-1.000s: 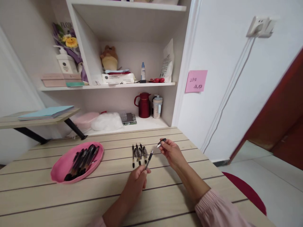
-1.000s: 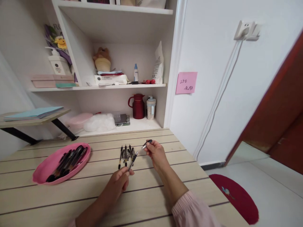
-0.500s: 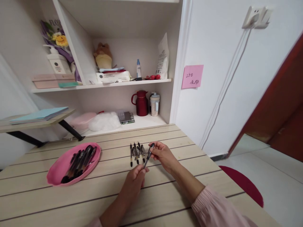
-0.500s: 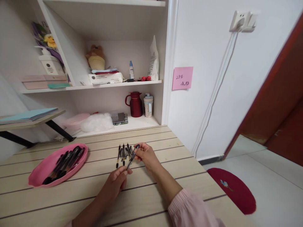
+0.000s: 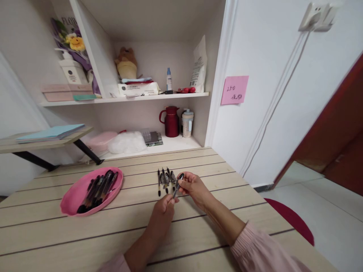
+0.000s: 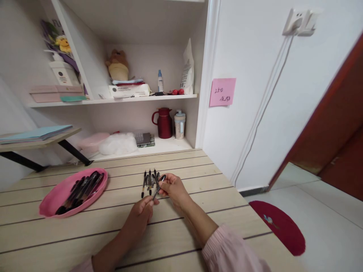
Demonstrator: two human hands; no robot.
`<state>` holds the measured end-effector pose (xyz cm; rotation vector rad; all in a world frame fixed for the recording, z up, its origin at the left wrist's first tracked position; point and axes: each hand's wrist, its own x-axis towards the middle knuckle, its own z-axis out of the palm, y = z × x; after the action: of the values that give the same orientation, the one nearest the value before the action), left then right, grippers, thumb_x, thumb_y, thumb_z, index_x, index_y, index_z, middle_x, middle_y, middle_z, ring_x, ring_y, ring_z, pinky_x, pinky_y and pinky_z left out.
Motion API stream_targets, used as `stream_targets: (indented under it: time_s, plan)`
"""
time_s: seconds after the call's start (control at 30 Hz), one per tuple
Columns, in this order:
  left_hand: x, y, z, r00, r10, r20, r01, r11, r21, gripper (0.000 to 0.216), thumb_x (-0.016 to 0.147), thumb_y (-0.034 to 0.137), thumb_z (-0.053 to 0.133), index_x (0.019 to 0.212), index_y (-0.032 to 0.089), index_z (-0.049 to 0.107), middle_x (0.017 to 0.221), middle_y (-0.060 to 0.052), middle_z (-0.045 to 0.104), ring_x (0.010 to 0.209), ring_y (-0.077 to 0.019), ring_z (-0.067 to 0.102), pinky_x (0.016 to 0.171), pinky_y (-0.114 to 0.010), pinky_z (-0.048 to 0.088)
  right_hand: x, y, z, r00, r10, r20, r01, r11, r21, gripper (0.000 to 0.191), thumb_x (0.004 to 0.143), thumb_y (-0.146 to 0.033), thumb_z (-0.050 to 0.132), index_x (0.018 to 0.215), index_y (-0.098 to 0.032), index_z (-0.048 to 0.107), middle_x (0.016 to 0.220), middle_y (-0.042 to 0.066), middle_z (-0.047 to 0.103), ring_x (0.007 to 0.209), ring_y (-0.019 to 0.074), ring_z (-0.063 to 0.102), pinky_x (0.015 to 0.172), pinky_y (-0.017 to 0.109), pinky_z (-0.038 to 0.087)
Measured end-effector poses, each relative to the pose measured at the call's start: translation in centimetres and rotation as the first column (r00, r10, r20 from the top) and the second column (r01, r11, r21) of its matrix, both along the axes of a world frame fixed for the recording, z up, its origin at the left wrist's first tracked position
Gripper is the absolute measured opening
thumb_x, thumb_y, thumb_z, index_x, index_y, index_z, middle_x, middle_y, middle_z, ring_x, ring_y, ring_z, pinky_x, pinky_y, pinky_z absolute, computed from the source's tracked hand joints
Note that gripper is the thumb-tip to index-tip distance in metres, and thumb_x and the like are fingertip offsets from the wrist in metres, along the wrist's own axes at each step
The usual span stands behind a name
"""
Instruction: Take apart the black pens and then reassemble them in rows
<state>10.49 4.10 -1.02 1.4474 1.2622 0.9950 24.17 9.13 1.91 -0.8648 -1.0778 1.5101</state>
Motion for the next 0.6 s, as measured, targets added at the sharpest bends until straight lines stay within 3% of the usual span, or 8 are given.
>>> stream_targets:
  time_s: [0.2,0.33,0.4,0.47,0.53,0.6]
  plan:
    - [0.3,0.0,0.5,0.999,0.017,0.044,-0.016,0.999,-0.034,0.022,0.077,0.034,0.042,0.081,0.016,0.054,0.04,0.009,0.035,0.038,-0.0081,0.026,0.04,-0.019,0.021,0.3,0.2,-0.6,1.0,0.023,0.01,-0.023,1.0,-0.011,0.031,0.059,-0.039,0.072,0.071,-0.017,0.054,0.049,-0.004,0.055,0.039,0.0056,0.047,0.037,0.015,0.032]
    - [-0.5,0.2,1.8,0.982,0.169,-0.087,-0.16,0.981,0.106,0.024,0.078,0.034,0.04,0.078,0.017,0.056,0.044,0.008,0.042,0.035,-0.0078,0.033,0.039,-0.019,0.028,0.8,0.2,-0.8,0.997,-0.064,0.038,0.065,0.998,-0.02,0.035,0.064,-0.047,0.067,0.079,-0.018,0.057,0.068,0.0,0.062,0.043,0.0062,0.051,0.037,0.016,0.032]
    - [-1.7,0.7,2.6,0.94,0.297,-0.167,-0.259,0.941,0.22,0.028,0.078,0.036,0.039,0.08,0.016,0.059,0.051,0.003,0.052,0.042,-0.0108,0.046,0.043,-0.021,0.036,1.0,0.3,-1.0,0.991,-0.111,0.072,0.112,0.994,-0.013,0.035,0.066,-0.049,0.065,0.08,-0.017,0.059,0.068,0.001,0.061,0.043,0.0054,0.049,0.036,0.016,0.03]
    - [-3.6,1.3,3.7,0.884,0.415,-0.216,-0.342,0.889,0.306,0.031,0.076,0.036,0.041,0.084,0.015,0.063,0.069,-0.003,0.062,0.064,-0.0159,0.057,0.057,-0.025,0.044,1.2,0.5,-1.3,0.983,-0.146,0.111,0.148,0.989,-0.01,0.035,0.067,-0.05,0.063,0.077,-0.016,0.06,0.064,0.001,0.059,0.041,0.0052,0.047,0.036,0.016,0.028]
    - [-6.1,1.9,5.0,0.81,0.515,-0.281,-0.404,0.837,0.369,0.031,0.075,0.034,0.045,0.089,0.016,0.065,0.088,-0.007,0.065,0.085,-0.0201,0.058,0.074,-0.028,0.043,1.4,0.9,-1.9,0.975,-0.173,0.142,0.177,0.984,-0.014,0.035,0.067,-0.05,0.063,0.076,-0.016,0.06,0.061,0.001,0.059,0.04,0.0052,0.045,0.035,0.017,0.026]
    - [-9.2,2.3,6.5,0.705,0.598,-0.382,-0.453,0.793,0.407,0.03,0.073,0.031,0.048,0.089,0.016,0.067,0.094,-0.009,0.065,0.093,-0.0237,0.056,0.082,-0.031,0.04,1.5,1.3,-2.5,0.968,-0.188,0.164,0.194,0.981,-0.021,0.036,0.068,-0.05,0.062,0.075,-0.015,0.06,0.059,0.001,0.058,0.039,0.005,0.043,0.034,0.017,0.025]
